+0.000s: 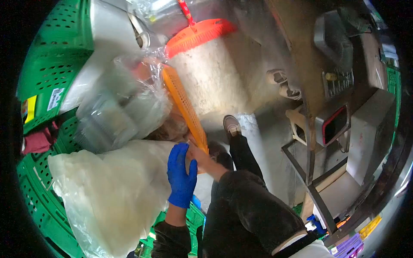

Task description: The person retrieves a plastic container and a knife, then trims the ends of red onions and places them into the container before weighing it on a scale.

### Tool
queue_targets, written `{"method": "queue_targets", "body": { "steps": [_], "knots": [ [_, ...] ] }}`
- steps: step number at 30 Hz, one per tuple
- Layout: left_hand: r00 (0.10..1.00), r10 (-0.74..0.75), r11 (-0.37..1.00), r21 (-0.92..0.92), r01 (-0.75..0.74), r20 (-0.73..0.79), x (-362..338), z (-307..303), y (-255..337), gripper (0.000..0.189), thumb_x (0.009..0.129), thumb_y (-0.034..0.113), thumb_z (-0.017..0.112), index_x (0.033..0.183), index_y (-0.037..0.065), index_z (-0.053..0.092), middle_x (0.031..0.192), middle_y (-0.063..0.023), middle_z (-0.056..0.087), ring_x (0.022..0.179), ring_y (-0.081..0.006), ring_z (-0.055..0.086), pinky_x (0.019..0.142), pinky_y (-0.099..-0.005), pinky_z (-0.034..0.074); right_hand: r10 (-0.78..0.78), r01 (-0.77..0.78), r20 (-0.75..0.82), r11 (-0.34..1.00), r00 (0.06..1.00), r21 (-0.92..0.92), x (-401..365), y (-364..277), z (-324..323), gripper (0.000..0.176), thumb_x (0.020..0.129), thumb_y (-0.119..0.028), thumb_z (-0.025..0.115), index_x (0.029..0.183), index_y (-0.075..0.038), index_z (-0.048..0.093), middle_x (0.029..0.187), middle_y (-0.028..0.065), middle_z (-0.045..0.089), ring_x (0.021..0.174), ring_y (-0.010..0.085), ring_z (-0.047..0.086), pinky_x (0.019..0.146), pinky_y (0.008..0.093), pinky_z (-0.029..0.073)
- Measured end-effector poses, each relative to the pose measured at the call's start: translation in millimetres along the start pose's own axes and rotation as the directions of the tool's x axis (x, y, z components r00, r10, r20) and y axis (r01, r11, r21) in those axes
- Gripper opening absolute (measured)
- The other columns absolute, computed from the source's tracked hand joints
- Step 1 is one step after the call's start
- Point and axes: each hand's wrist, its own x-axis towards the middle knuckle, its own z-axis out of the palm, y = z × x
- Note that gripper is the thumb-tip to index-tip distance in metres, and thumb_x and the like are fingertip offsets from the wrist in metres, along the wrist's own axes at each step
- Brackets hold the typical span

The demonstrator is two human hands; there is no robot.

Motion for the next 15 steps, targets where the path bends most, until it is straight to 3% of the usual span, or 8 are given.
{"method": "queue_targets", "body": {
  "steps": [1, 2, 4, 6, 9, 12, 14, 15],
  "knots": [
    [1.000, -0.006, 1.000, 0.002, 0.006, 0.017, 3, 3, -4, 0.050, 0.082, 0.011, 0.066, 0.129, 0.003, 0.053, 0.130, -0.0195, 0.054, 0.124, -0.0381, 0.048, 0.105, -0.0472, 0.037, -0.084, 0.082, -0.084, 0.996, 0.993, -0.034, -15, 27, 1, 0.042, 0.092, -0.036, 0.056, 0.116, -0.002, 0.059, 0.108, 0.0147, 0.067, 0.102, 0.0207, 0.062, 0.087, 0.0380, 0.048],
    [0.988, -0.033, 0.998, 0.052, 0.025, 0.150, 4, 5, -7, 0.048, 0.084, 0.017, 0.065, 0.128, 0.004, 0.054, 0.128, -0.0193, 0.055, 0.122, -0.0370, 0.050, 0.105, -0.0481, 0.037, -0.168, 0.157, -0.166, 0.985, 0.972, -0.077, -36, 27, 43, 0.039, 0.093, -0.035, 0.055, 0.113, -0.002, 0.061, 0.105, 0.0144, 0.067, 0.100, 0.0195, 0.062, 0.086, 0.0379, 0.047],
    [0.953, -0.068, 0.994, 0.105, 0.039, 0.295, 0, 6, -13, 0.046, 0.085, 0.022, 0.064, 0.127, 0.004, 0.055, 0.126, -0.0190, 0.056, 0.120, -0.0359, 0.051, 0.104, -0.0490, 0.036, -0.136, 0.097, -0.136, 0.961, 0.981, -0.259, -58, 42, 59, 0.038, 0.093, -0.035, 0.054, 0.112, -0.002, 0.062, 0.105, 0.0148, 0.067, 0.099, 0.0201, 0.062, 0.085, 0.0380, 0.047],
    [0.869, 0.081, 0.925, 0.288, -0.248, 0.489, -13, 1, -23, 0.046, 0.086, 0.031, 0.062, 0.123, 0.004, 0.057, 0.115, -0.0142, 0.062, 0.106, -0.0316, 0.058, 0.104, -0.0479, 0.036, -0.082, 0.041, -0.078, 0.904, 0.994, -0.427, -76, 55, 70, 0.038, 0.093, -0.035, 0.054, 0.111, -0.003, 0.062, 0.104, 0.0152, 0.067, 0.098, 0.0207, 0.062, 0.085, 0.0381, 0.047],
    [0.767, 0.043, 0.912, 0.288, -0.291, 0.640, -38, -18, -34, 0.050, 0.087, 0.037, 0.060, 0.121, 0.002, 0.057, 0.108, -0.0140, 0.064, 0.097, -0.0295, 0.061, 0.103, -0.0479, 0.036, 0.010, -0.012, -0.006, 0.805, 1.000, -0.593, -95, 68, 76, 0.038, 0.093, -0.035, 0.053, 0.110, -0.003, 0.063, 0.103, 0.0158, 0.068, 0.097, 0.0217, 0.062, 0.084, 0.0383, 0.047],
    [0.765, 0.102, 0.937, 0.196, -0.288, 0.636, -53, -34, -39, 0.051, 0.087, 0.038, 0.061, 0.119, -0.001, 0.057, 0.103, -0.0149, 0.065, 0.091, -0.0298, 0.062, 0.100, -0.0462, 0.038, 0.119, -0.059, 0.025, 0.650, 0.993, -0.758, -98, 60, 73, 0.037, 0.094, -0.036, 0.053, 0.108, -0.003, 0.064, 0.102, 0.0164, 0.068, 0.096, 0.0226, 0.063, 0.083, 0.0385, 0.047],
    [0.775, 0.123, 0.938, 0.184, -0.295, 0.619, -58, -41, -38, 0.048, 0.088, 0.035, 0.060, 0.118, -0.001, 0.057, 0.098, -0.0157, 0.065, 0.090, -0.0302, 0.062, 0.097, -0.0454, 0.039, 0.153, -0.123, -0.059, 0.453, 0.986, -0.883, -92, 43, 69, 0.031, 0.093, -0.030, 0.055, 0.105, -0.005, 0.066, 0.101, 0.0159, 0.069, 0.095, 0.0238, 0.063, 0.084, 0.0371, 0.048],
    [0.768, 0.081, 0.937, 0.215, -0.277, 0.635, -63, -45, -41, 0.046, 0.088, 0.033, 0.060, 0.119, 0.000, 0.056, 0.100, -0.0165, 0.065, 0.091, -0.0311, 0.061, 0.097, -0.0465, 0.039, 0.091, -0.037, 0.003, 0.434, 0.996, -0.900, -89, 33, 64, 0.027, 0.091, -0.026, 0.056, 0.105, -0.005, 0.067, 0.101, 0.0151, 0.069, 0.093, 0.0241, 0.064, 0.082, 0.0345, 0.049]
  ]
}}
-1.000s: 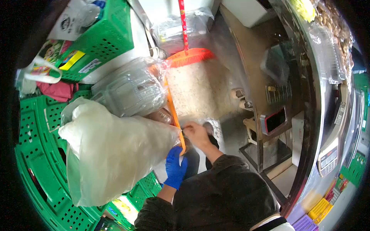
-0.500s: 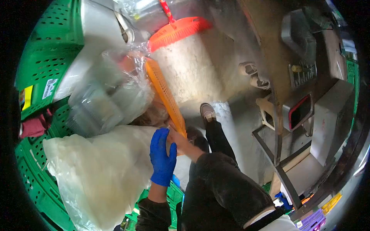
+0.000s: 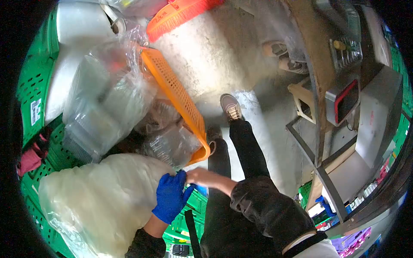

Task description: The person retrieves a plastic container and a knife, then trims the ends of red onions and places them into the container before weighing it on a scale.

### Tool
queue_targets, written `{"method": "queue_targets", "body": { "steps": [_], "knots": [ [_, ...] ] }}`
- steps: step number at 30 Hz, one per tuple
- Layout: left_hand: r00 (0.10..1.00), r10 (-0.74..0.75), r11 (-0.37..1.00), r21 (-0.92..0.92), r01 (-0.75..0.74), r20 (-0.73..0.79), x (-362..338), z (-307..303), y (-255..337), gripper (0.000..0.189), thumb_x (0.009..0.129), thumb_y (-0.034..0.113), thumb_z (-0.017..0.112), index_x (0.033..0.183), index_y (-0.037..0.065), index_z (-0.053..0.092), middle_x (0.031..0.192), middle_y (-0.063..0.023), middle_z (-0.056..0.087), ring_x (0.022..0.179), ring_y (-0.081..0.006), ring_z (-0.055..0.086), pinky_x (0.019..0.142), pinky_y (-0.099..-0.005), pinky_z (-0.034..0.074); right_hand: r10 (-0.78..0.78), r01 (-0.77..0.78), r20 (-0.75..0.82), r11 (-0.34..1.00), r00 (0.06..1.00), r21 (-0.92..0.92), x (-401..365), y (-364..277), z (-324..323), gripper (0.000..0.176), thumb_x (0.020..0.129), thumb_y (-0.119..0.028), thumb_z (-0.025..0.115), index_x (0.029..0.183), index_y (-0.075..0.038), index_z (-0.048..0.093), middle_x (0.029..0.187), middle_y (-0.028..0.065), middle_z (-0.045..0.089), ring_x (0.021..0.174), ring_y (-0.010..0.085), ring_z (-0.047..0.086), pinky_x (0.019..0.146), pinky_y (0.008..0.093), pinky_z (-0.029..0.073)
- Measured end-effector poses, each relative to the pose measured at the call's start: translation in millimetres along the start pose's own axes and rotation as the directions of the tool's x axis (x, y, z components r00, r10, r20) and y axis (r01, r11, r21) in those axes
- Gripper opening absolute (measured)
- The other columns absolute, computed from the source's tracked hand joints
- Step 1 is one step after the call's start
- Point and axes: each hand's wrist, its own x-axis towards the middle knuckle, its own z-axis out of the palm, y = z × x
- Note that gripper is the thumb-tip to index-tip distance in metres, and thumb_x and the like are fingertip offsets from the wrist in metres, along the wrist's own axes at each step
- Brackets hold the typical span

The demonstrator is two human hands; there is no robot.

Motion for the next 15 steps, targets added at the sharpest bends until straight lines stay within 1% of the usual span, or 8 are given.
{"method": "queue_targets", "body": {
  "steps": [1, 2, 3, 5, 8, 9, 11, 15],
  "knots": [
    [0.999, -0.037, 0.999, 0.013, 0.036, 0.031, -7, 1, -2, 0.044, 0.088, 0.031, 0.059, 0.121, 0.001, 0.056, 0.101, -0.0172, 0.065, 0.092, -0.0319, 0.061, 0.096, -0.0475, 0.039, -0.132, 0.149, -0.185, 0.985, 0.974, 0.086, 2, 8, -5, 0.026, 0.090, -0.024, 0.058, 0.104, -0.006, 0.068, 0.098, 0.0134, 0.070, 0.088, 0.0216, 0.066, 0.078, 0.0328, 0.050],
    [0.998, -0.007, 0.998, 0.059, 0.003, 0.057, -14, 0, -5, 0.039, 0.088, 0.027, 0.059, 0.116, 0.001, 0.058, 0.094, -0.0165, 0.064, 0.088, -0.0321, 0.061, 0.094, -0.0468, 0.040, 0.176, -0.105, -0.314, 0.968, 0.933, 0.228, 1, 16, -8, 0.026, 0.088, -0.025, 0.060, 0.105, -0.007, 0.069, 0.096, 0.0132, 0.071, 0.086, 0.0218, 0.067, 0.075, 0.0334, 0.052],
    [0.998, -0.012, 0.998, 0.058, 0.009, 0.056, -20, -1, -4, 0.039, 0.088, 0.027, 0.059, 0.116, 0.001, 0.058, 0.094, -0.0165, 0.064, 0.088, -0.0321, 0.061, 0.094, -0.0468, 0.040, 0.290, -0.274, -0.279, 0.957, 0.916, 0.095, 0, -7, -24, 0.031, 0.086, -0.021, 0.064, 0.114, -0.008, 0.068, 0.098, 0.0091, 0.070, 0.086, 0.0178, 0.066, 0.075, 0.0315, 0.051],
    [0.995, -0.027, 0.998, 0.067, 0.020, 0.095, -33, -5, -3, 0.033, 0.087, 0.025, 0.059, 0.110, 0.001, 0.060, 0.089, -0.0158, 0.064, 0.087, -0.0323, 0.060, 0.094, -0.0464, 0.041, 0.225, -0.283, -0.429, 0.956, 0.875, -0.075, 18, 17, -18, 0.029, 0.085, -0.025, 0.062, 0.108, -0.009, 0.068, 0.093, 0.0139, 0.070, 0.083, 0.0315, 0.067, 0.075, 0.0384, 0.053],
    [0.997, -0.010, 0.999, 0.045, 0.007, 0.074, -51, -5, -4, 0.029, 0.086, 0.023, 0.060, 0.105, 0.002, 0.061, 0.085, -0.0150, 0.064, 0.084, -0.0321, 0.060, 0.093, -0.0455, 0.041, 0.059, -0.269, -0.580, 0.920, 0.813, -0.284, 46, 9, -2, 0.037, 0.080, -0.024, 0.065, 0.113, -0.006, 0.065, 0.101, 0.0145, 0.068, 0.095, 0.0322, 0.064, 0.084, 0.0408, 0.051],
    [0.997, -0.005, 0.999, 0.034, 0.003, 0.078, -57, -5, -6, 0.028, 0.085, 0.022, 0.060, 0.105, 0.002, 0.061, 0.084, -0.0147, 0.064, 0.083, -0.0320, 0.061, 0.092, -0.0453, 0.042, 0.057, -0.267, -0.578, 0.921, 0.814, -0.285, 56, 3, 3, 0.037, 0.080, -0.024, 0.065, 0.113, -0.006, 0.065, 0.101, 0.0145, 0.068, 0.095, 0.0322, 0.064, 0.084, 0.0408, 0.051],
    [0.998, -0.006, 1.000, -0.022, 0.007, 0.057, -65, -6, -9, 0.027, 0.085, 0.021, 0.060, 0.104, 0.002, 0.062, 0.083, -0.0142, 0.064, 0.081, -0.0313, 0.061, 0.092, -0.0449, 0.043, -0.483, -0.094, -0.435, 0.580, 0.760, -0.809, 77, -15, 14, 0.043, 0.081, -0.015, 0.062, 0.124, -0.008, 0.059, 0.114, 0.0136, 0.062, 0.114, 0.0292, 0.055, 0.101, 0.0422, 0.041],
    [0.999, 0.033, 0.999, -0.017, -0.032, 0.043, -76, -4, -10, 0.027, 0.085, 0.021, 0.059, 0.103, 0.002, 0.063, 0.087, -0.0130, 0.064, 0.085, -0.0282, 0.061, 0.093, -0.0428, 0.043, -0.640, 0.231, -0.067, 0.370, 0.765, -0.900, 116, -33, 31, 0.048, 0.080, -0.018, 0.060, 0.126, -0.008, 0.056, 0.123, 0.0142, 0.056, 0.126, 0.0297, 0.046, 0.112, 0.0463, 0.027]
  ]
}}
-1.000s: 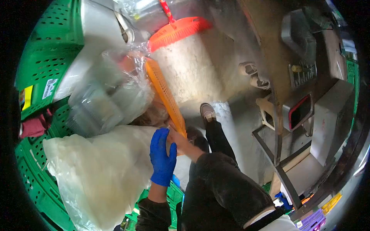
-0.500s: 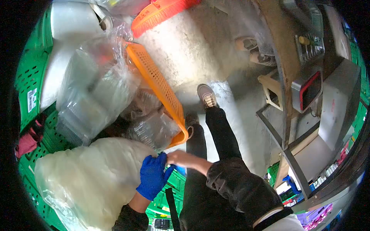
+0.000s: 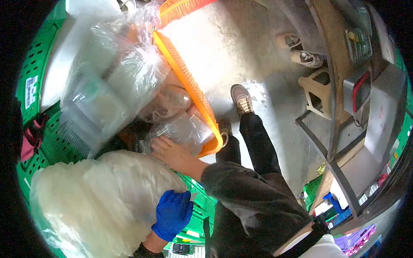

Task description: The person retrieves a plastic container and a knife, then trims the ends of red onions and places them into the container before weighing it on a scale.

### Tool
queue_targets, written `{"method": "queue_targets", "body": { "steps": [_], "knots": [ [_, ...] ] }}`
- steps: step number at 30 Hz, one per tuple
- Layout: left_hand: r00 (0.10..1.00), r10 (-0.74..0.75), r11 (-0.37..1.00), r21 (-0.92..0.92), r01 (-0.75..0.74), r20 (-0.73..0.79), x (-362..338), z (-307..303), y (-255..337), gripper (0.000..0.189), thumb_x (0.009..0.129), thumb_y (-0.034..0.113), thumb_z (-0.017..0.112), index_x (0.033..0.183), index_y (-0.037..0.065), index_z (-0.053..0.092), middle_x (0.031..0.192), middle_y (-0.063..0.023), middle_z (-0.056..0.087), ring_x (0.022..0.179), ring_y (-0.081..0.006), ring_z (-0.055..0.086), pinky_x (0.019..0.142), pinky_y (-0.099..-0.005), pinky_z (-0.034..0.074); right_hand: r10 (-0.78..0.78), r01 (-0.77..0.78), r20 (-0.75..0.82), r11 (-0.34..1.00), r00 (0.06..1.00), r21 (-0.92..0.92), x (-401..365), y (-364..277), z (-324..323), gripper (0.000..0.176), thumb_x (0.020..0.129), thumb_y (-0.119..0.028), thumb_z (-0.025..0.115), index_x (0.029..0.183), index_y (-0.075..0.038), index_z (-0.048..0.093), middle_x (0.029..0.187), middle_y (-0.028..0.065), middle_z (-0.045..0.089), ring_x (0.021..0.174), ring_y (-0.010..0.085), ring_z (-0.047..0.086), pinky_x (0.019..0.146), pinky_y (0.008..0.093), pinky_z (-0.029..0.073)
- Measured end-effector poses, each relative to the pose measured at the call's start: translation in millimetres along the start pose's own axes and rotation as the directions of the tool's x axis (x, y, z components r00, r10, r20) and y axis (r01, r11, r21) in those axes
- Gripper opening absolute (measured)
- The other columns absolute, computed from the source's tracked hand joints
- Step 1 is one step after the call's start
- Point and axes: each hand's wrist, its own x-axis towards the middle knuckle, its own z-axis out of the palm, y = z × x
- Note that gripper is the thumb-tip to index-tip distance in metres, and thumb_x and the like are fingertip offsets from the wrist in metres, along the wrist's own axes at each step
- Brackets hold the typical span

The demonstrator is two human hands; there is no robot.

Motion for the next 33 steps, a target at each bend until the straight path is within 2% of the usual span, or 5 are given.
{"method": "queue_targets", "body": {
  "steps": [9, 15, 19, 26, 33],
  "knots": [
    [0.994, 0.079, 0.996, 0.053, -0.075, -0.075, -5, -1, -4, 0.025, 0.083, 0.019, 0.061, 0.102, 0.004, 0.062, 0.095, -0.0109, 0.063, 0.089, -0.0261, 0.060, 0.093, -0.0441, 0.045, -0.015, 0.230, 0.561, 0.921, 0.828, -0.315, 7, -10, 63, 0.027, 0.082, -0.020, 0.055, 0.105, -0.011, 0.066, 0.088, 0.0026, 0.065, 0.096, 0.0197, 0.058, 0.095, 0.0380, 0.037],
    [0.991, 0.087, 0.994, -0.058, -0.093, -0.100, 4, -10, -7, 0.025, 0.082, 0.017, 0.063, 0.105, 0.006, 0.065, 0.088, -0.0110, 0.065, 0.086, -0.0272, 0.062, 0.096, -0.0468, 0.042, 0.140, -0.193, 0.232, 0.956, 0.963, 0.221, -94, -36, -53, 0.022, 0.079, -0.017, 0.061, 0.100, -0.011, 0.066, 0.086, 0.0082, 0.063, 0.091, 0.0295, 0.060, 0.080, 0.0429, 0.045],
    [0.978, 0.154, 0.987, -0.015, -0.157, -0.140, 20, 6, -16, 0.026, 0.082, 0.016, 0.063, 0.107, 0.008, 0.063, 0.093, -0.0114, 0.065, 0.090, -0.0287, 0.062, 0.099, -0.0483, 0.039, 0.181, -0.196, 0.108, 0.969, 0.977, 0.147, -141, -110, -138, 0.027, 0.065, -0.007, 0.070, 0.089, -0.019, 0.064, 0.065, 0.0021, 0.058, 0.062, 0.0222, 0.056, 0.068, 0.0353, 0.040],
    [0.941, 0.126, 0.953, 0.301, -0.027, -0.315, 84, 18, 6, 0.033, 0.081, 0.019, 0.060, 0.113, 0.008, 0.061, 0.117, -0.0137, 0.059, 0.117, -0.0321, 0.053, 0.106, -0.0474, 0.033, 0.577, -0.569, -0.115, 0.816, 0.808, 0.100, -209, -150, -211, 0.030, 0.063, -0.003, 0.071, 0.089, -0.018, 0.067, 0.070, 0.0009, 0.062, 0.064, 0.0229, 0.059, 0.070, 0.0356, 0.042],
    [0.938, 0.104, 0.987, 0.151, -0.056, -0.331, 6, 3, 58, 0.048, 0.079, 0.018, 0.065, 0.125, 0.005, 0.057, 0.135, -0.0227, 0.048, 0.131, -0.0420, 0.038, 0.111, -0.0511, 0.027, 0.703, -0.671, -0.283, 0.709, 0.652, 0.217, -262, -203, -205, 0.029, 0.062, -0.004, 0.070, 0.090, -0.015, 0.070, 0.071, 0.0062, 0.064, 0.065, 0.0266, 0.060, 0.071, 0.0360, 0.044]
  ]
}}
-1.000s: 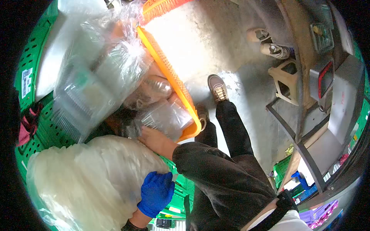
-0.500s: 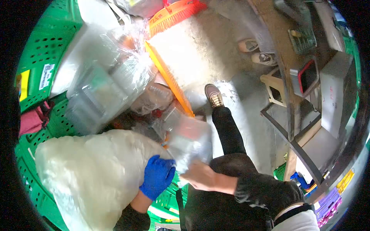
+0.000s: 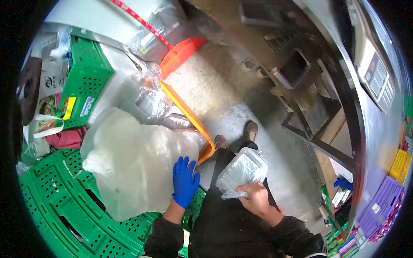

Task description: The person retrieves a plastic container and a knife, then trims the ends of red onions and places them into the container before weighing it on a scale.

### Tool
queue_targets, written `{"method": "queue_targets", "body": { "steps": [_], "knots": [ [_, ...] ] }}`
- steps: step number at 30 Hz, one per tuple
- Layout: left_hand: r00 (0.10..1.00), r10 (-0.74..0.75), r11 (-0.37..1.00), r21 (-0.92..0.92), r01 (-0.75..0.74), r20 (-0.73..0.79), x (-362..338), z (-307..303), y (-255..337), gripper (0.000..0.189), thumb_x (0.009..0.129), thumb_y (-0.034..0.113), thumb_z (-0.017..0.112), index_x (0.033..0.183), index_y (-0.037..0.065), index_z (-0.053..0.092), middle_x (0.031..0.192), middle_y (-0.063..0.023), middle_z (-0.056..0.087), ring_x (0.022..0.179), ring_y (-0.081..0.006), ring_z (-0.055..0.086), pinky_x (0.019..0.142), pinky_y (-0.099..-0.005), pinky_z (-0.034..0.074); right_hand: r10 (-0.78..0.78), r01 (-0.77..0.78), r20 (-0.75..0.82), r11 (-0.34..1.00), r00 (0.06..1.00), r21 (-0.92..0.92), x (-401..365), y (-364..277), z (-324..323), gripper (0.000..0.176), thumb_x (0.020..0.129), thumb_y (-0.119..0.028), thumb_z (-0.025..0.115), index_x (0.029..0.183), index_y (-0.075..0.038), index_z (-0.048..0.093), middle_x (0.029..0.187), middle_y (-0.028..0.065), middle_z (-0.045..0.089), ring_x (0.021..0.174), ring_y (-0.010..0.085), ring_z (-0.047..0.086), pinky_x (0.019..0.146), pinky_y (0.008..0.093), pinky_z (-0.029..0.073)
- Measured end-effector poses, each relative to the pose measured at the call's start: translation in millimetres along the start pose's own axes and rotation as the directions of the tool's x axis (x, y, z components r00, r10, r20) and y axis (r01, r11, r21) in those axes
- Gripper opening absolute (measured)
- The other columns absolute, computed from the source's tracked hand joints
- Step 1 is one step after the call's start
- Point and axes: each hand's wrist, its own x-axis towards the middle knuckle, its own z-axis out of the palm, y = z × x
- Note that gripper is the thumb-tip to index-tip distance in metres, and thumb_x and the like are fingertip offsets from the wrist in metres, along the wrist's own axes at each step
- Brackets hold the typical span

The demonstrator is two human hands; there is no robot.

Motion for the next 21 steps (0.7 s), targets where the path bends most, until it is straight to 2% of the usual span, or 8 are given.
{"method": "queue_targets", "body": {
  "steps": [3, 5, 8, 10, 12, 14, 16, 21],
  "knots": [
    [0.999, 0.041, 0.999, -0.006, -0.041, -0.023, -15, -3, -8, 0.055, 0.077, 0.010, 0.065, 0.129, 0.002, 0.053, 0.142, -0.0255, 0.041, 0.135, -0.0440, 0.031, 0.112, -0.0512, 0.026, 0.059, -0.053, -0.081, 0.996, 0.995, 0.071, -14, -8, -3, 0.027, 0.064, -0.003, 0.068, 0.089, -0.014, 0.071, 0.076, 0.0089, 0.068, 0.067, 0.0269, 0.064, 0.072, 0.0360, 0.045],
    [0.982, -0.054, 0.997, -0.062, 0.043, -0.182, -3, 2, -48, 0.058, 0.076, 0.010, 0.065, 0.132, 0.002, 0.050, 0.144, -0.0245, 0.039, 0.137, -0.0426, 0.030, 0.113, -0.0495, 0.026, 0.124, -0.112, -0.101, 0.987, 0.987, 0.114, -28, -2, -4, 0.025, 0.066, -0.004, 0.068, 0.090, -0.012, 0.071, 0.079, 0.0093, 0.070, 0.068, 0.0271, 0.064, 0.073, 0.0364, 0.047],
    [0.982, -0.127, 0.991, 0.027, 0.132, -0.143, 28, -12, -83, 0.065, 0.076, 0.016, 0.065, 0.137, 0.004, 0.044, 0.145, -0.0228, 0.038, 0.135, -0.0386, 0.036, 0.112, -0.0482, 0.029, 0.212, -0.193, -0.133, 0.970, 0.968, 0.146, -51, 7, -8, 0.024, 0.069, -0.005, 0.068, 0.091, -0.012, 0.071, 0.079, 0.0096, 0.070, 0.070, 0.0276, 0.064, 0.076, 0.0363, 0.048],
    [0.988, -0.148, 0.942, 0.298, 0.155, -0.047, 44, -16, -97, 0.062, 0.075, 0.021, 0.067, 0.132, 0.006, 0.050, 0.144, -0.0217, 0.041, 0.131, -0.0355, 0.042, 0.107, -0.0460, 0.033, 0.220, -0.200, -0.126, 0.968, 0.967, 0.149, -64, 13, -12, 0.024, 0.069, -0.005, 0.068, 0.091, -0.012, 0.071, 0.079, 0.0099, 0.070, 0.071, 0.0278, 0.064, 0.077, 0.0363, 0.048],
    [0.986, -0.146, 0.936, 0.313, 0.163, -0.076, 58, -4, -114, 0.059, 0.074, 0.023, 0.068, 0.129, 0.007, 0.053, 0.142, -0.0213, 0.043, 0.129, -0.0354, 0.043, 0.105, -0.0450, 0.035, 0.245, -0.235, -0.082, 0.964, 0.966, 0.122, -81, 24, -14, 0.024, 0.069, -0.005, 0.068, 0.091, -0.013, 0.071, 0.080, 0.0110, 0.069, 0.073, 0.0286, 0.064, 0.078, 0.0368, 0.048],
    [0.979, -0.168, 0.938, 0.286, 0.194, -0.114, 69, -2, -104, 0.052, 0.074, 0.024, 0.069, 0.122, 0.006, 0.060, 0.138, -0.0215, 0.048, 0.127, -0.0356, 0.046, 0.103, -0.0443, 0.038, 0.240, -0.226, -0.126, 0.968, 0.963, 0.113, -97, 34, -15, 0.024, 0.068, -0.005, 0.069, 0.091, -0.013, 0.071, 0.079, 0.0107, 0.069, 0.072, 0.0289, 0.063, 0.078, 0.0366, 0.048],
    [0.980, -0.171, 0.948, 0.252, 0.193, -0.106, 77, -5, -88, 0.052, 0.074, 0.024, 0.069, 0.122, 0.006, 0.059, 0.137, -0.0219, 0.049, 0.127, -0.0363, 0.046, 0.104, -0.0442, 0.038, 0.228, -0.212, -0.194, 0.972, 0.954, 0.101, -113, 37, -21, 0.025, 0.067, -0.005, 0.069, 0.091, -0.013, 0.071, 0.076, 0.0105, 0.068, 0.072, 0.0302, 0.062, 0.079, 0.0368, 0.046],
    [0.984, -0.139, 0.967, 0.198, 0.159, -0.112, 74, -8, -68, 0.051, 0.075, 0.025, 0.070, 0.122, 0.005, 0.060, 0.137, -0.0228, 0.049, 0.130, -0.0379, 0.044, 0.109, -0.0422, 0.036, 0.283, -0.273, -0.173, 0.959, 0.943, 0.078, -153, 52, -38, 0.025, 0.066, -0.004, 0.069, 0.090, -0.013, 0.071, 0.075, 0.0117, 0.067, 0.074, 0.0308, 0.063, 0.080, 0.0377, 0.045]
  ]
}}
